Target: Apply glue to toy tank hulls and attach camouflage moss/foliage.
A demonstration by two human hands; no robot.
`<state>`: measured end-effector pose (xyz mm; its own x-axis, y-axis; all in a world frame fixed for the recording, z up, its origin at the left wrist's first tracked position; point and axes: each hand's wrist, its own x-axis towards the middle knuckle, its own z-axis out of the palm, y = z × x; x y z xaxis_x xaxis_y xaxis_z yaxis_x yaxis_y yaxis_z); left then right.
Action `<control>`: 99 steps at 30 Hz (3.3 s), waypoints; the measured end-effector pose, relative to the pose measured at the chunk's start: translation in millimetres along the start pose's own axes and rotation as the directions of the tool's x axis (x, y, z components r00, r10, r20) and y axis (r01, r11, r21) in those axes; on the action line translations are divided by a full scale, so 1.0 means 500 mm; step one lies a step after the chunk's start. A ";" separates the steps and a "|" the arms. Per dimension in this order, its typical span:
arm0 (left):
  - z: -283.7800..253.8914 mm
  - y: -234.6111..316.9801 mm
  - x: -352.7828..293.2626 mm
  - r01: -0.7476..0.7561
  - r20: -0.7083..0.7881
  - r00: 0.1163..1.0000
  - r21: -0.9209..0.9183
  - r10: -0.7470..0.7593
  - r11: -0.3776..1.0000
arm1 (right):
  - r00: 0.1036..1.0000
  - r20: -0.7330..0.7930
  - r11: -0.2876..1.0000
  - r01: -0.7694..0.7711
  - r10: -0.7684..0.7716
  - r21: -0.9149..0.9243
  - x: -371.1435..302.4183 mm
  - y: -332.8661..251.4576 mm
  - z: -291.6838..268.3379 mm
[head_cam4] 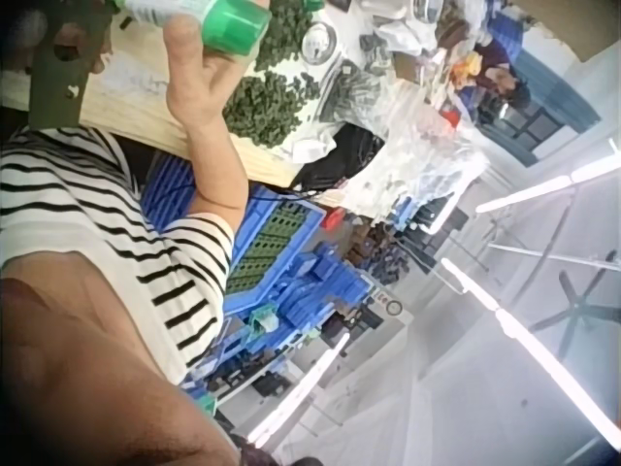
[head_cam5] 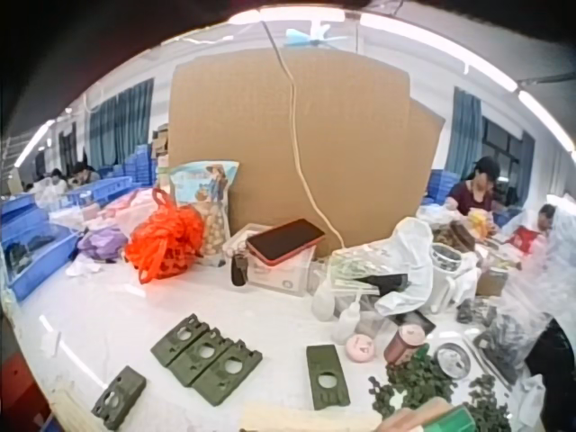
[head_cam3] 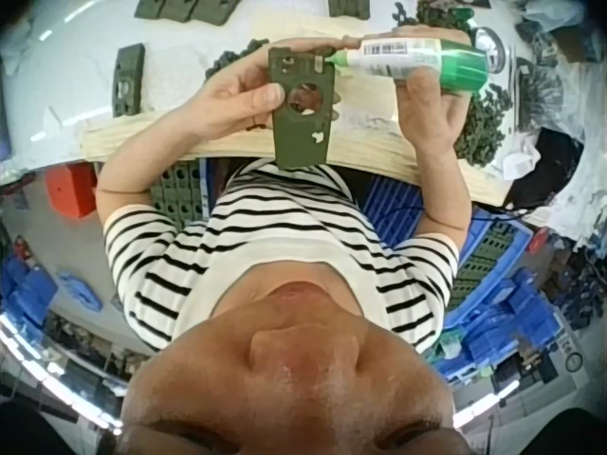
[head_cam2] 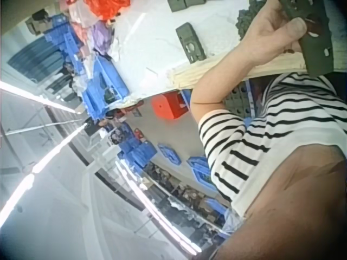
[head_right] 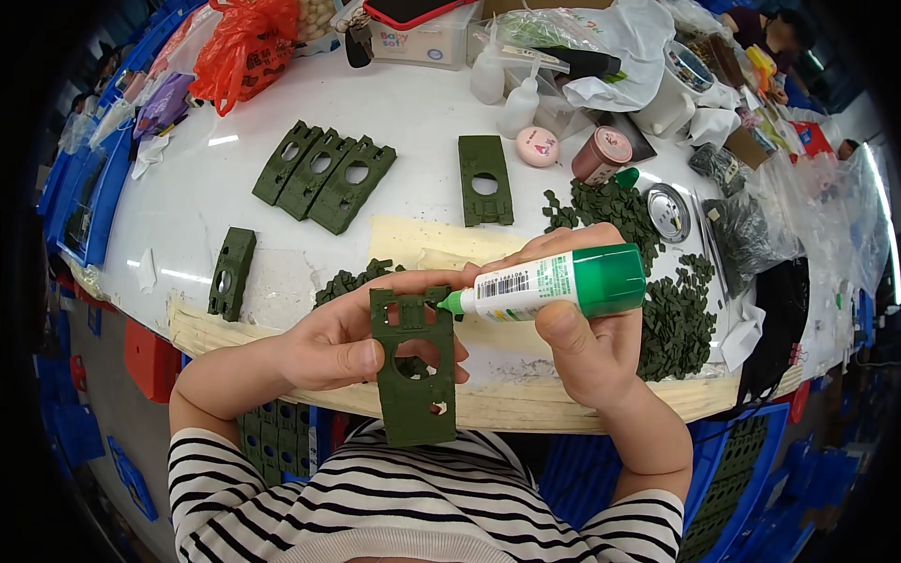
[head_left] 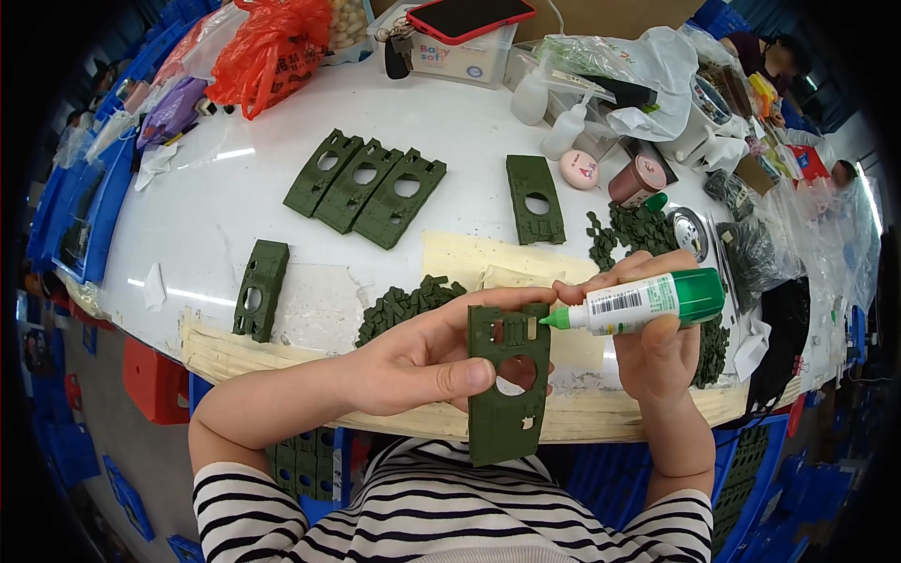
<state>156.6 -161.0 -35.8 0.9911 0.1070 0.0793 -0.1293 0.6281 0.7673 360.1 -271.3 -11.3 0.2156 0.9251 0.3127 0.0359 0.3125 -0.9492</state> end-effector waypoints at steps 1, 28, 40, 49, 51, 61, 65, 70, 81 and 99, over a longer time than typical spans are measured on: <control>0.001 0.001 0.000 0.002 -0.003 1.000 -0.003 -0.002 1.000 | 1.000 0.001 1.000 0.003 -0.003 -0.003 0.000 0.002 -0.002; 0.009 0.012 0.000 0.087 -0.057 0.995 -0.011 -0.087 0.996 | 1.000 -0.012 0.991 0.014 -0.013 0.134 0.003 -0.002 0.011; 0.000 0.005 -0.001 0.019 0.005 1.000 -0.016 -0.019 1.000 | 1.000 -0.012 0.995 0.000 0.001 0.101 0.001 -0.003 0.007; -0.004 0.003 -0.007 0.047 -0.021 0.999 0.029 -0.047 0.998 | 1.000 -0.017 0.989 -0.019 0.022 0.149 0.003 -0.003 0.010; -0.004 0.007 -0.008 0.075 -0.026 0.997 0.034 -0.074 0.997 | 0.999 -0.019 0.977 -0.021 0.026 0.214 0.004 -0.003 0.005; -0.003 0.022 -0.006 -0.033 -0.128 0.991 0.041 0.038 0.999 | 0.995 -0.088 0.941 -0.018 0.051 0.337 0.004 -0.004 -0.009; -0.009 0.050 -0.016 -0.133 -0.358 0.910 0.224 0.208 0.965 | 0.986 -0.167 0.928 0.051 0.012 0.369 -0.013 -0.014 -0.016; -0.036 0.063 -0.153 -0.073 -0.594 0.725 0.438 0.349 0.896 | 0.943 -0.316 0.961 0.175 -0.101 0.216 -0.108 -0.038 -0.079; -0.037 0.043 -0.252 0.408 -0.812 0.454 0.556 0.368 0.724 | 0.549 -0.835 0.969 0.226 -0.040 0.102 -0.306 -0.058 -0.308; 0.025 0.041 -0.248 0.619 -0.574 0.499 0.761 0.649 0.197 | 0.500 -0.864 0.954 0.224 0.061 0.197 -0.370 -0.006 -0.459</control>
<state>31.4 -170.8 -22.0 0.3922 0.9036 0.1720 0.6120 -0.3959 0.6846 543.9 -492.9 -74.3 0.9530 0.2950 0.0689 -0.1098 0.5482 -0.8291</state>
